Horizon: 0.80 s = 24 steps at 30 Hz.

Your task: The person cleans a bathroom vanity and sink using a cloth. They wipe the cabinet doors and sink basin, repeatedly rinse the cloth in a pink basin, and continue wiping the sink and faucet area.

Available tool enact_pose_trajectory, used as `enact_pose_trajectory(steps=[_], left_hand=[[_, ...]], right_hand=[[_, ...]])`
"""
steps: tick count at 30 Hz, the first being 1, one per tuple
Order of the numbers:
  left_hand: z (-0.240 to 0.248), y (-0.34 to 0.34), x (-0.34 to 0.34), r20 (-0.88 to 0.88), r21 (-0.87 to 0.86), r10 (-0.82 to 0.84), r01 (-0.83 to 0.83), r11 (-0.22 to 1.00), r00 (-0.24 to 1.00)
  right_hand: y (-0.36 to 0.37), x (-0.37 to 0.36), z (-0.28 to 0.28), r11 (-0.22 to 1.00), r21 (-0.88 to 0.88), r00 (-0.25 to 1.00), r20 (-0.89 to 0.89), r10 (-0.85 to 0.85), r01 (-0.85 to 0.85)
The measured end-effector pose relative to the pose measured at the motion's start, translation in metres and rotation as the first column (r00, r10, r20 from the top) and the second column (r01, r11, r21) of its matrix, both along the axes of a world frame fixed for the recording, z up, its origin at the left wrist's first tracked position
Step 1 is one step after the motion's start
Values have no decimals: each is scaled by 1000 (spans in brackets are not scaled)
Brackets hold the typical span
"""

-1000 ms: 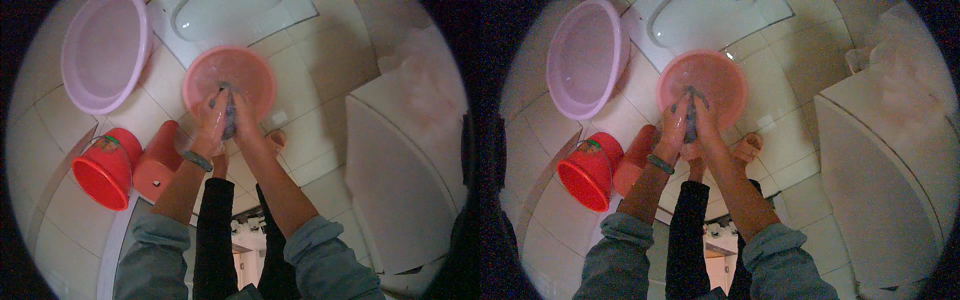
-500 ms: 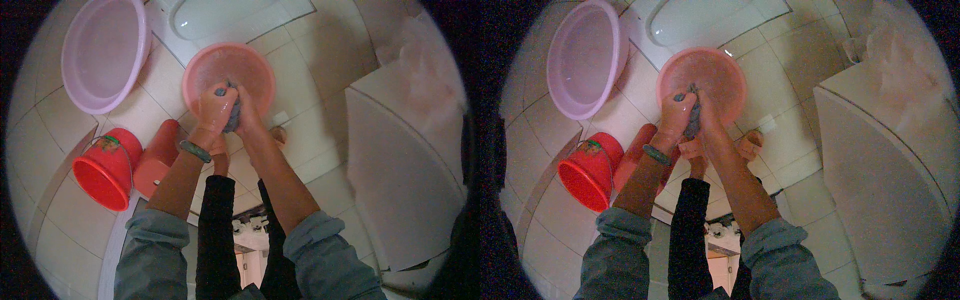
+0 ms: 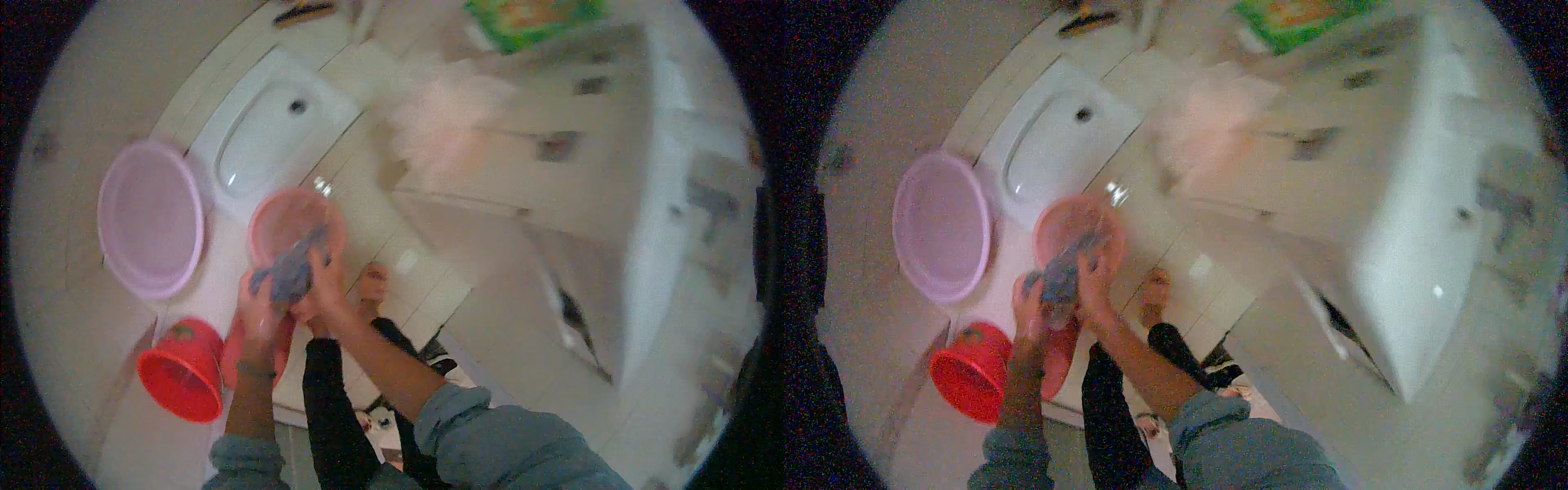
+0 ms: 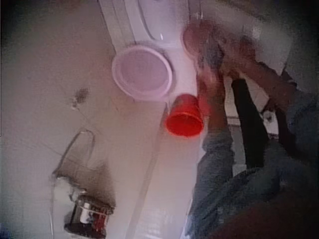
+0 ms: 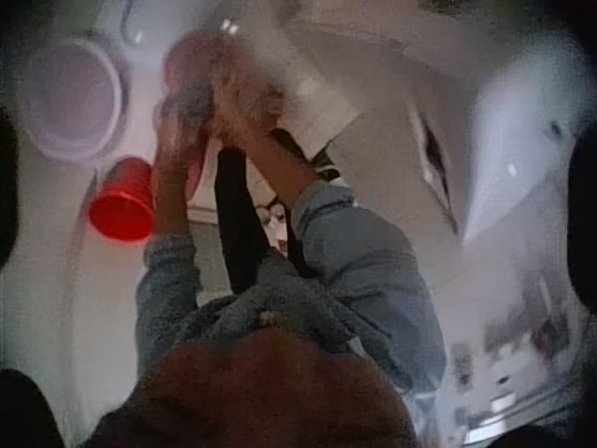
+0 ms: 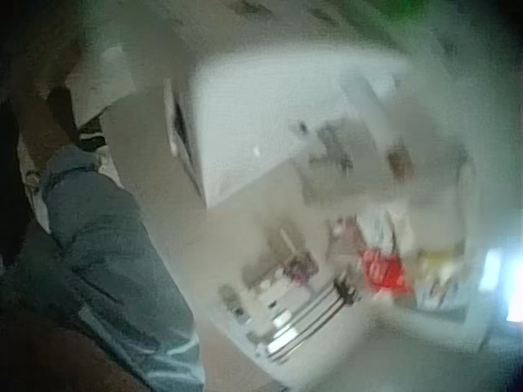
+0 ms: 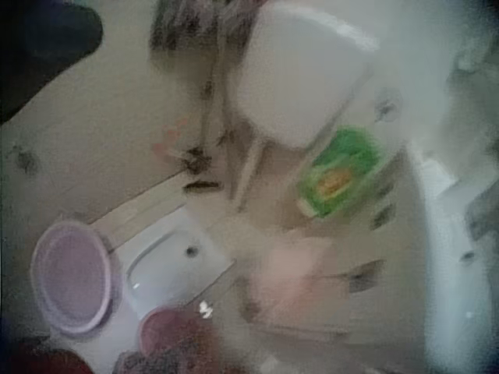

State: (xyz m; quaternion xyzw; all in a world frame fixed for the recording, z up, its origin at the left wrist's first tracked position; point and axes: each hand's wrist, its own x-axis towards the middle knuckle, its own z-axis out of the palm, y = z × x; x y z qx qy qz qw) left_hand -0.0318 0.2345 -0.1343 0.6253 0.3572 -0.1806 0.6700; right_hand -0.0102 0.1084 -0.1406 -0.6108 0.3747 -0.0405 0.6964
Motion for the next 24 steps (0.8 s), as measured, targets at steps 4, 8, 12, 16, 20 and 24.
enact_pose_trajectory(steps=[4,8,12,16,20,24], left_hand=[[108,-15,17,113,-1,-50,50,999,992],[193,-15,11,190,-69,-266,283,957,945],[288,-56,8,261,-44,-470,497,867,843],[346,-120,14,413,-2,-553,608,794,724],[369,-191,25,493,200,-618,612,765,612],[360,-265,55,496,758,-789,263,597,362]], right_hand=[[-11,-12,53,970,-62,962,-156,225,-237],[-41,-36,200,926,-117,930,31,365,-360],[-115,-64,331,935,-90,938,25,346,-342],[-211,-96,397,971,-218,985,118,125,-97],[-307,-100,440,985,-175,995,102,5,13],[-343,-109,393,514,-823,948,-87,307,-243]])
